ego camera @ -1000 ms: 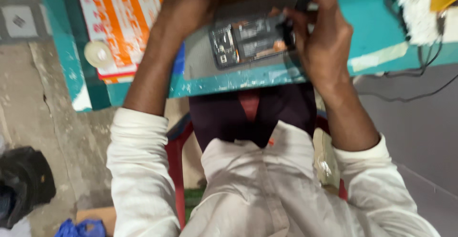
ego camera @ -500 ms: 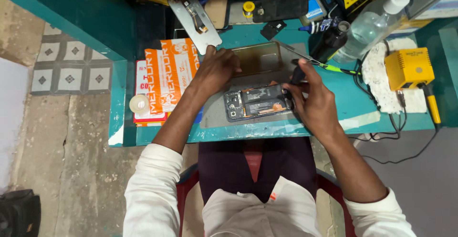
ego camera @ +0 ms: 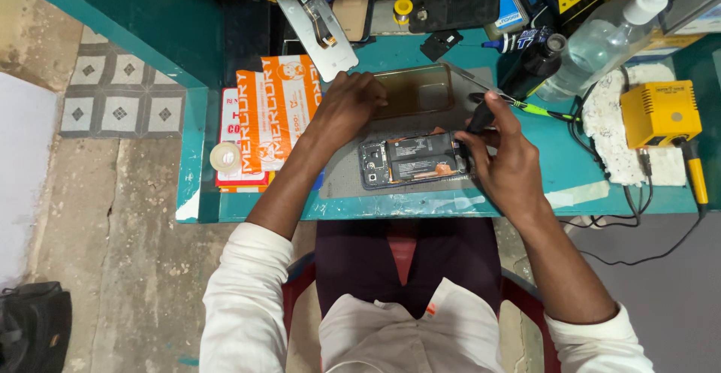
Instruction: The person uses a screwdriver to remove screws from the back of a smartphone, detaches the back cover, and manipulates internal components. The person then reattaches the back cover and secures it with screws.
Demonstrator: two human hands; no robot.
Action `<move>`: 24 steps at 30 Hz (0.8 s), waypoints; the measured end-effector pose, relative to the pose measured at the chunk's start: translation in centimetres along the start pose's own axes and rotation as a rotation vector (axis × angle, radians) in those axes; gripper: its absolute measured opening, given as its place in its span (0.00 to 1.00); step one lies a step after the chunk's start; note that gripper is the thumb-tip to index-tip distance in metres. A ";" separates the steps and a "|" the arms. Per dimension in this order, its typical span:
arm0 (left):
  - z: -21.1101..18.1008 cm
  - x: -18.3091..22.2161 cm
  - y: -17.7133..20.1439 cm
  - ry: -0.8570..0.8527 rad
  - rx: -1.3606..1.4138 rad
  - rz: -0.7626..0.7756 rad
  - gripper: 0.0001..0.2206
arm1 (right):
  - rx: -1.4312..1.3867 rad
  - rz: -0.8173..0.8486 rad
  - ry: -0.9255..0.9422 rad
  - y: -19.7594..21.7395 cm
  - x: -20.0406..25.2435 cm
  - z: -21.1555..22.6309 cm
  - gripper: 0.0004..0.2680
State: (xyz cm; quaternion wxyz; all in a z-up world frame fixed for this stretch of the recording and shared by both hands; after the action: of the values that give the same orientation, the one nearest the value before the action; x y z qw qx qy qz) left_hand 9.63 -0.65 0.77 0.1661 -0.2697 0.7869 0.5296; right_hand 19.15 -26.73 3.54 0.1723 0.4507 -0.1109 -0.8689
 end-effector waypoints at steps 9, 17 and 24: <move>-2.3 1.5 2.2 0.080 0.296 -0.194 0.09 | -0.011 0.019 -0.001 0.1 -0.3 0.0 0.29; -6.9 2.3 1.8 0.074 0.405 -0.255 0.07 | -0.069 0.043 -0.082 0.3 -0.8 -0.4 0.29; -10.1 4.0 0.9 0.259 0.613 -0.315 0.07 | -0.233 -0.099 -0.004 0.6 0.1 -1.1 0.36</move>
State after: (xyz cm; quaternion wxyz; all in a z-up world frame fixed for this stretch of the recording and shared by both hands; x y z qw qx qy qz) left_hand 6.07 -10.66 3.12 0.2177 -0.3901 0.8724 0.1985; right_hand 20.13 -27.37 3.04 0.1800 0.4307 0.0129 -0.8843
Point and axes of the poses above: each hand's wrist, its own x-axis away from the middle knuckle, its own y-axis out of the back of the hand, z = x × y, the point moved 4 cm from there along -x, towards the middle knuckle, and after that the axes turned 15 degrees about -z, right-handed, at the moved point
